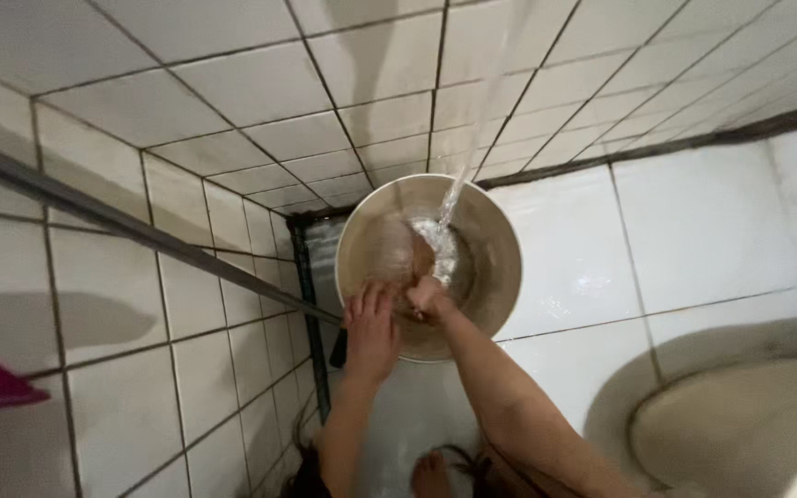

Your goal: The person cleans a bathroom floor and toilet by rinsing them with water from a bucket using a handheld scoop and then scrubbing the floor with a long-handled brush.

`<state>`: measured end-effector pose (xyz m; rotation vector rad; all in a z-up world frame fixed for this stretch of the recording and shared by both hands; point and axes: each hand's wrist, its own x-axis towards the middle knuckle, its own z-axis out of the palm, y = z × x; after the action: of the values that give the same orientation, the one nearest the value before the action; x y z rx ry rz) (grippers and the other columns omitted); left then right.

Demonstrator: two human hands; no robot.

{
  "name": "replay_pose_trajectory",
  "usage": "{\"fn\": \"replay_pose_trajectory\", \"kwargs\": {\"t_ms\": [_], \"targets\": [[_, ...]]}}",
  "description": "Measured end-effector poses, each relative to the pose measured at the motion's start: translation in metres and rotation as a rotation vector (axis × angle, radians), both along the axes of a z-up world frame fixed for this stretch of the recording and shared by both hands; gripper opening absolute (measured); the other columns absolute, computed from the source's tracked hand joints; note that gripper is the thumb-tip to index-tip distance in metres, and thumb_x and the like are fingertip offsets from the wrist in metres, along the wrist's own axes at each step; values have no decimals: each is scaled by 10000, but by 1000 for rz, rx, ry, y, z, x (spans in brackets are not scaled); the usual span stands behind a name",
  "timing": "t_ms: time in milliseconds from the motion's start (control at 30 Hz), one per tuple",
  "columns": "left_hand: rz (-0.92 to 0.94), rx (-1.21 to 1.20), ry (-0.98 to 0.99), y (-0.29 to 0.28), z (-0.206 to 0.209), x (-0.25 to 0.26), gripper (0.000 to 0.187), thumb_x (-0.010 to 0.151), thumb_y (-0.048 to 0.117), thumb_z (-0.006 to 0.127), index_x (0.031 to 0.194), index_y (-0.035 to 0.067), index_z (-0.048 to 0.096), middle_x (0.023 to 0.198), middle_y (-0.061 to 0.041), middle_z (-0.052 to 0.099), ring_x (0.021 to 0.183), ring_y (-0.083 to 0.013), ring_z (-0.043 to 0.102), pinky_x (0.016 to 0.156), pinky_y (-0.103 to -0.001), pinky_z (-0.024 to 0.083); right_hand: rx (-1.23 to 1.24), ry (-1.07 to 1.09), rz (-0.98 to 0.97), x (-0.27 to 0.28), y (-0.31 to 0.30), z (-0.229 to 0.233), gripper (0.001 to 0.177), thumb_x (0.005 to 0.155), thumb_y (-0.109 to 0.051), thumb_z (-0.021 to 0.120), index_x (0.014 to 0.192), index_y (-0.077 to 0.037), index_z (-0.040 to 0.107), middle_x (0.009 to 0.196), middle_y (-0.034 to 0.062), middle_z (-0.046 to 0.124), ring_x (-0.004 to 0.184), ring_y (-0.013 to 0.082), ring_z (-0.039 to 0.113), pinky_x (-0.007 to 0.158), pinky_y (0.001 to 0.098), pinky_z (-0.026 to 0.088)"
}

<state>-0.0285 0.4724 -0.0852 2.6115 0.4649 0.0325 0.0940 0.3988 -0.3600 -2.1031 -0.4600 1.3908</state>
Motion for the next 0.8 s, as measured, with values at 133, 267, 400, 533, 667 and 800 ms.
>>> {"fn": "replay_pose_trajectory", "kwargs": {"t_ms": [133,267,400,533,667,800], "targets": [[174,-140,-43,-12,17,-13,475,887,-2,550,1362,34,548,1425,-163,517,1367,-373,420,1134,-533,316,172,491,-543,4,-26,100,184,934,-76,575,1093,2,623,719,54,603,551,149,538,480,330,449],[345,-239,48,-28,34,-36,432,959,63,522,1386,0,511,1381,-197,519,1319,-366,460,1095,-501,381,313,502,-651,-17,-59,202,171,885,-5,641,1043,9,578,644,36,556,456,128,485,396,305,393],[498,-428,250,-43,52,-51,354,994,103,469,1321,40,586,1297,-153,632,1188,-338,606,1002,-434,492,609,434,-616,-60,-97,279,115,889,6,618,999,0,583,659,44,591,451,117,512,383,302,431],[422,-433,286,-51,68,-47,359,993,122,469,1325,33,574,1228,-162,660,1124,-331,649,951,-436,520,874,472,-610,-90,-109,337,126,929,-12,620,1049,16,646,602,58,563,418,100,497,334,267,397],[353,-771,247,-81,68,-45,361,992,132,472,1326,38,572,1216,-156,662,1105,-322,652,930,-429,524,1012,120,-417,-114,-134,397,165,960,-24,659,1095,67,683,904,125,739,743,174,714,630,320,598],[402,-928,216,-97,83,-94,363,991,143,475,1327,43,570,1203,-150,664,1086,-312,655,909,-422,529,1231,56,-454,-152,-144,430,173,926,-40,704,1054,76,719,938,124,765,855,158,725,789,300,604]]}}
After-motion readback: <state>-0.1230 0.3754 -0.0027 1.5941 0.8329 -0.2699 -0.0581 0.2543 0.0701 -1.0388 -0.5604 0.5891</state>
